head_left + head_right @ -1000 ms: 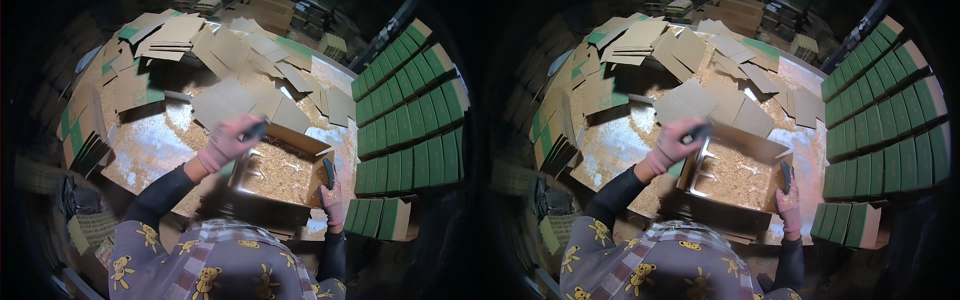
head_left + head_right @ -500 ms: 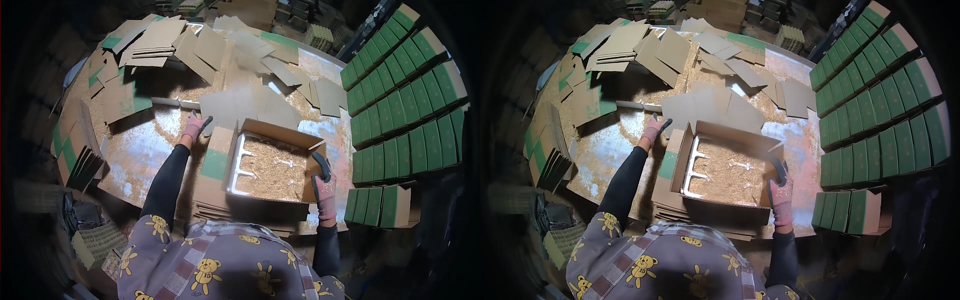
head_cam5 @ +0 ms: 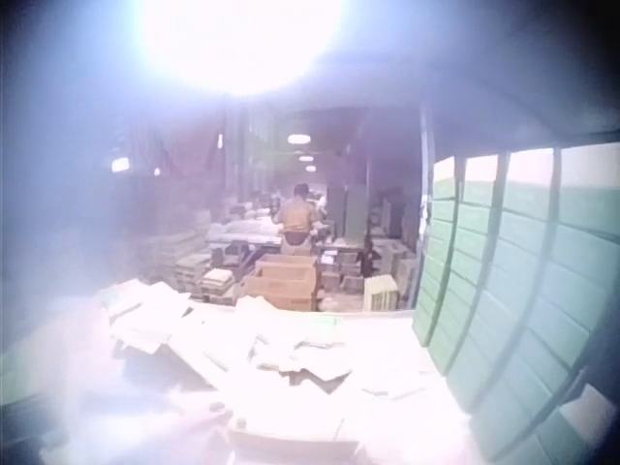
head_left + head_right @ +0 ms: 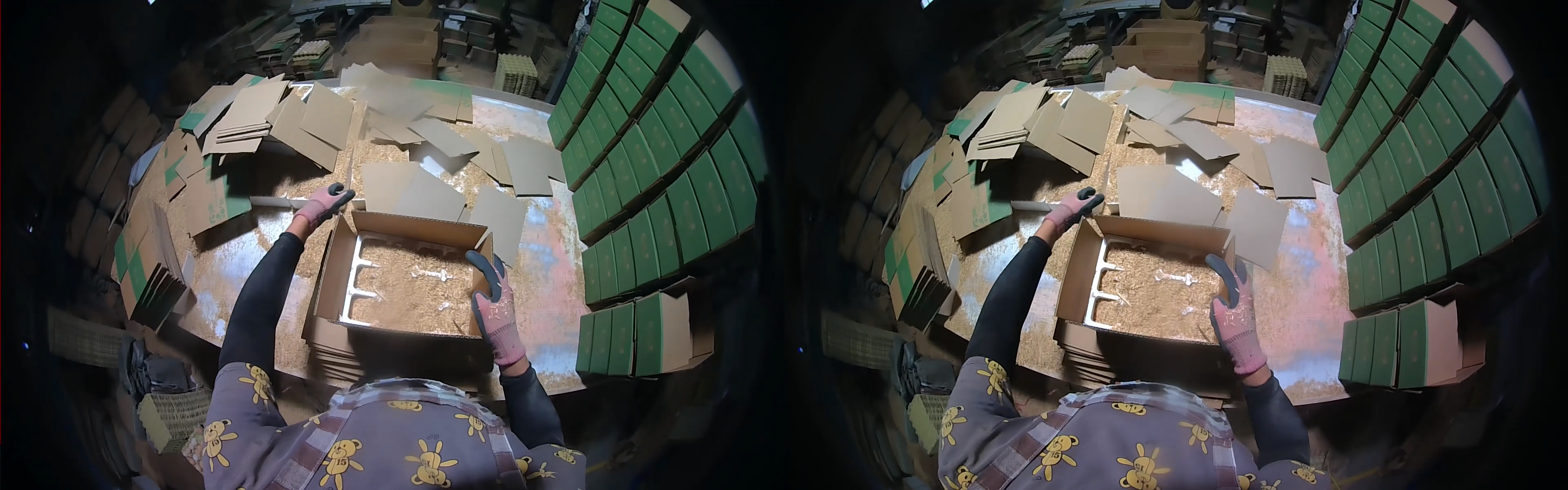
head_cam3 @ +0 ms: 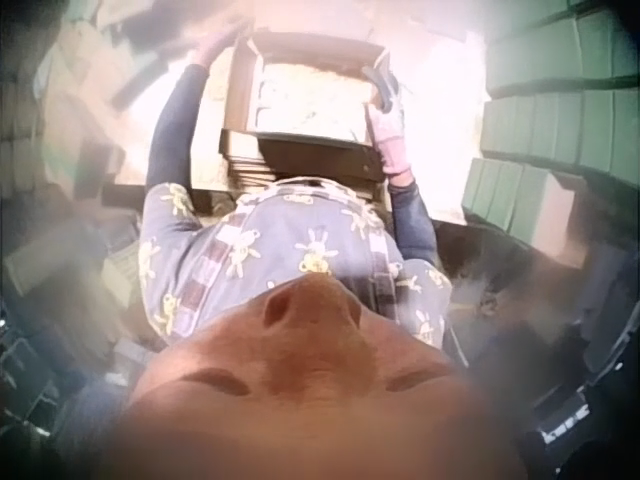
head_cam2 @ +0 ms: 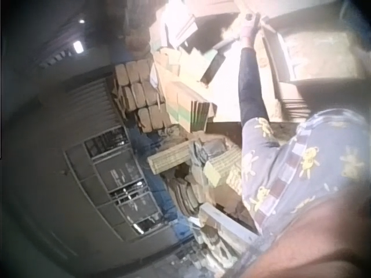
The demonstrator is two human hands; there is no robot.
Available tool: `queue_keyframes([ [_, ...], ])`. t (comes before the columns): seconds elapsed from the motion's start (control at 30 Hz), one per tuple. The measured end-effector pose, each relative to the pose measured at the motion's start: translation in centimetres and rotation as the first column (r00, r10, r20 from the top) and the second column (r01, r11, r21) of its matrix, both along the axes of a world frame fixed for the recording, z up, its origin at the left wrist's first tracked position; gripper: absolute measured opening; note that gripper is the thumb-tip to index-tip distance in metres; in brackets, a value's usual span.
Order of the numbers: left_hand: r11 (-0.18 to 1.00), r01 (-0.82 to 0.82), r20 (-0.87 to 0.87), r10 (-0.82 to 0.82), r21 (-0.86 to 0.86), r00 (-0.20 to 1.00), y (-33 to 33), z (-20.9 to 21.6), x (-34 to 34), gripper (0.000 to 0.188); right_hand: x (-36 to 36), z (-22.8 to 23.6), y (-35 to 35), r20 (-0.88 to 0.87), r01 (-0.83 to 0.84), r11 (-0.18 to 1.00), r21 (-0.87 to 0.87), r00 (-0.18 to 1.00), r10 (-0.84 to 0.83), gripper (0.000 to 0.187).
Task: The person assembles cardboard boxes and fills them with wood shavings. The person takes flat cardboard sheets, folds them into boxes, places them on a stack, and then pours wood shavings from a white tray into the boxes.
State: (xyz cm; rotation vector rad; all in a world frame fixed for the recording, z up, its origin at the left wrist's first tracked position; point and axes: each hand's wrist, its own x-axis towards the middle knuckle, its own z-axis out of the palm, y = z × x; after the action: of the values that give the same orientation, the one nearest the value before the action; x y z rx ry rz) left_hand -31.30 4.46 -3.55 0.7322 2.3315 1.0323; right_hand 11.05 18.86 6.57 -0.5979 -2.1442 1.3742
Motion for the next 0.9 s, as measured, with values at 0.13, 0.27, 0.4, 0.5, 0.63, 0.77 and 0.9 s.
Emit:
queue_keyframes([
  [0.13, 0.865, 0.285, -0.069, -0.342, -0.412, 0.937, 6.1, -4.5, -2.4, 0.072, 0.2, -0.5, 0.2, 0.054, 0.028, 0.994, -0.109, 0.998, -0.022, 0.059],
  [0.27, 0.993, 0.104, 0.179, -0.112, 0.053, 0.977, 11.2, -6.5, 2.3, 0.051, 2.1, -2.4, 1.5, 0.118, 0.143, 0.990, -0.003, 0.983, -0.142, 0.053],
  [0.4, 0.880, 0.053, -0.428, 0.176, 0.471, 0.887, 4.2, 3.2, 2.1, 0.038, -0.1, -0.9, 0.0, 0.025, 0.152, 0.934, -0.325, 0.988, -0.152, 0.049],
  [0.5, 0.854, 0.505, -0.921, -0.090, 0.124, 0.379, 0.0, 16.9, 14.0, 0.034, 0.1, -0.7, 0.1, -0.168, 0.176, 0.941, -0.290, 0.959, -0.231, 0.050],
  [0.63, 0.250, 0.798, -0.127, -0.968, -0.548, 0.216, -2.9, 13.4, 22.5, 0.042, 0.6, -3.7, 1.0, -0.204, 0.131, 0.985, 0.112, 0.973, -0.106, 0.046],
  [0.77, 0.319, 0.856, -0.094, -0.947, -0.407, 0.308, -3.6, 13.6, 21.8, 0.046, 0.0, -2.4, 0.2, -0.125, 0.078, 0.948, -0.309, 0.985, -0.121, 0.053],
  [0.9, 0.551, 0.601, -0.464, -0.829, -0.579, 0.313, -4.6, 13.7, 21.5, 0.042, -0.7, -1.5, 1.2, -0.120, 0.055, 0.928, -0.369, 0.987, -0.106, 0.056],
])
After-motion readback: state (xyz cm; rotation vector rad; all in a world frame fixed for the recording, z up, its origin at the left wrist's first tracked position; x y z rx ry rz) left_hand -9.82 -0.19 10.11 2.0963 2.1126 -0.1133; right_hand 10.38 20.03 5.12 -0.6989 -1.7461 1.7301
